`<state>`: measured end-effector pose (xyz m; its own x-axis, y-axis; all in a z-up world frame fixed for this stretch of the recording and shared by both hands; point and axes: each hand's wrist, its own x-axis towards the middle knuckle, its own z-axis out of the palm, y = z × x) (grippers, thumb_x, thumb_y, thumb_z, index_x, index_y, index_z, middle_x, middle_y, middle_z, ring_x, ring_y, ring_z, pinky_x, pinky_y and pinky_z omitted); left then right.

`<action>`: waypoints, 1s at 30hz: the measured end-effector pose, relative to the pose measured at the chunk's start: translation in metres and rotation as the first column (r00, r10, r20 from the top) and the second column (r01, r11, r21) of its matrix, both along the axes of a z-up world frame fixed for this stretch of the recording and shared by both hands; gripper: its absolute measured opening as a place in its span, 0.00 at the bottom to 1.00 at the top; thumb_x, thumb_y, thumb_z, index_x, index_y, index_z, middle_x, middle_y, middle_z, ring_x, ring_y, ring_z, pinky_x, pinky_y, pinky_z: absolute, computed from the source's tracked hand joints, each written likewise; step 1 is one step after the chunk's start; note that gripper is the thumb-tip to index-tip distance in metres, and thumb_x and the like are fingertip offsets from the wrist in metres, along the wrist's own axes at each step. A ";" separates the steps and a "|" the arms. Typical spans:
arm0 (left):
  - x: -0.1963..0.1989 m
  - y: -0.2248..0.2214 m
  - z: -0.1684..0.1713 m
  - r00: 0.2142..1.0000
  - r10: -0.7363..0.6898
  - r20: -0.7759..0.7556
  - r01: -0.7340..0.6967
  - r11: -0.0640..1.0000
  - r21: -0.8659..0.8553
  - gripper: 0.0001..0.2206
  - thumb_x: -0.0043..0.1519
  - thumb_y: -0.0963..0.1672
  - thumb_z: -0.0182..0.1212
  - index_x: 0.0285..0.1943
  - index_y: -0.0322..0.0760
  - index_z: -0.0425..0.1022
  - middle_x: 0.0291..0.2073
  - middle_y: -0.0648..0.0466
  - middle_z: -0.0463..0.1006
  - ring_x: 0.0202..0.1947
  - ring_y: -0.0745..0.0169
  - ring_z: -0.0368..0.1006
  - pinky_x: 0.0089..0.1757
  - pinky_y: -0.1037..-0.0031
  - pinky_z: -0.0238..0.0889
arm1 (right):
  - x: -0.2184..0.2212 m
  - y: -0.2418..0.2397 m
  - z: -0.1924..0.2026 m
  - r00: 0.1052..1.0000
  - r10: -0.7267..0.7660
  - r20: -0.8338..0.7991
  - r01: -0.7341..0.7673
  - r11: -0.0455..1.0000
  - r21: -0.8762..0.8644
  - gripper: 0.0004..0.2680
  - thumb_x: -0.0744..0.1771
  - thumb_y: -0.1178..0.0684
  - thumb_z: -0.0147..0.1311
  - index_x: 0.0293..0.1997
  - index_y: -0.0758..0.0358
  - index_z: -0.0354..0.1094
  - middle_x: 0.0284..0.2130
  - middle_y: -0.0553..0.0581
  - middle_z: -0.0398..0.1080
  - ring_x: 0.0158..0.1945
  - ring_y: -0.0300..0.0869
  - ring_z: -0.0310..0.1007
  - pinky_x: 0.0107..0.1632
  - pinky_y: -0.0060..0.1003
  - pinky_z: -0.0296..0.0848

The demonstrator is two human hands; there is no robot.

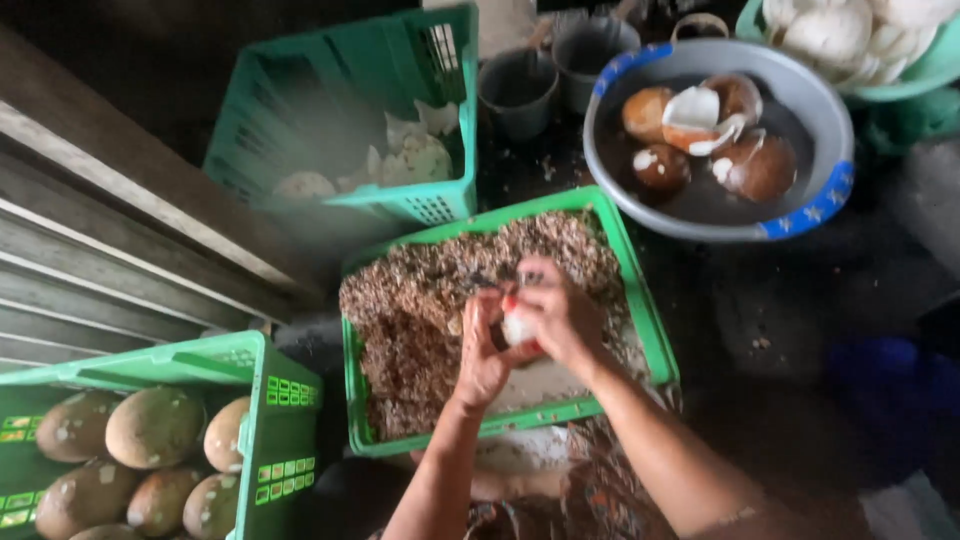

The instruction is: Scraping the brown skin off of husked coconuts using a hand tool and placing them in water

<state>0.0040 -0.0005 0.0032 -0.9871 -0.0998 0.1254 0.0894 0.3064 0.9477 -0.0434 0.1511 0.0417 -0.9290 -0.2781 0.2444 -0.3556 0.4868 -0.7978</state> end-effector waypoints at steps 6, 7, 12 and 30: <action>-0.002 0.005 -0.003 0.999 -0.015 -0.035 0.015 1.000 0.003 0.31 0.41 0.52 0.82 0.50 0.40 0.73 0.55 0.48 0.68 0.62 0.43 0.63 0.62 0.55 0.53 | -0.023 0.011 -0.013 0.960 0.016 0.280 -0.005 0.999 -0.040 0.10 0.65 0.39 0.59 0.38 0.50 0.82 0.57 0.46 0.69 0.55 0.52 0.74 0.56 0.39 0.71; -0.004 0.003 -0.005 1.000 -0.016 -0.018 0.016 1.000 0.006 0.31 0.41 0.52 0.82 0.50 0.40 0.73 0.55 0.48 0.68 0.62 0.43 0.63 0.62 0.55 0.53 | -0.016 0.009 -0.007 0.955 0.014 0.296 -0.003 0.999 -0.037 0.10 0.65 0.39 0.59 0.38 0.50 0.82 0.57 0.46 0.69 0.55 0.52 0.74 0.56 0.39 0.71; 0.001 0.010 -0.003 0.993 0.003 -0.117 -0.006 1.000 -0.029 0.34 0.41 0.50 0.82 0.53 0.34 0.69 0.52 0.42 0.66 0.56 0.36 0.65 0.58 0.50 0.57 | -0.030 0.026 -0.037 0.986 -0.101 0.133 0.101 0.995 0.012 0.12 0.65 0.34 0.59 0.40 0.48 0.80 0.53 0.46 0.72 0.55 0.46 0.74 0.56 0.35 0.74; -0.232 0.213 -0.003 0.953 -0.238 -0.187 0.078 0.791 -0.607 0.25 0.45 0.50 0.75 0.54 0.59 0.74 0.38 0.60 0.81 0.44 0.53 0.80 0.45 0.63 0.73 | -0.060 0.191 -0.019 0.635 -0.595 0.493 0.707 0.190 -0.681 0.11 0.66 0.43 0.56 0.43 0.58 0.78 0.33 0.63 0.73 0.25 0.41 0.66 0.14 0.26 0.52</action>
<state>-0.2280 0.2121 0.0005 -0.9121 0.2265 0.3418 0.3859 0.7557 0.5292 -0.1033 0.3417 0.0227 -0.7101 0.6909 -0.1359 -0.1306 -0.3189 -0.9387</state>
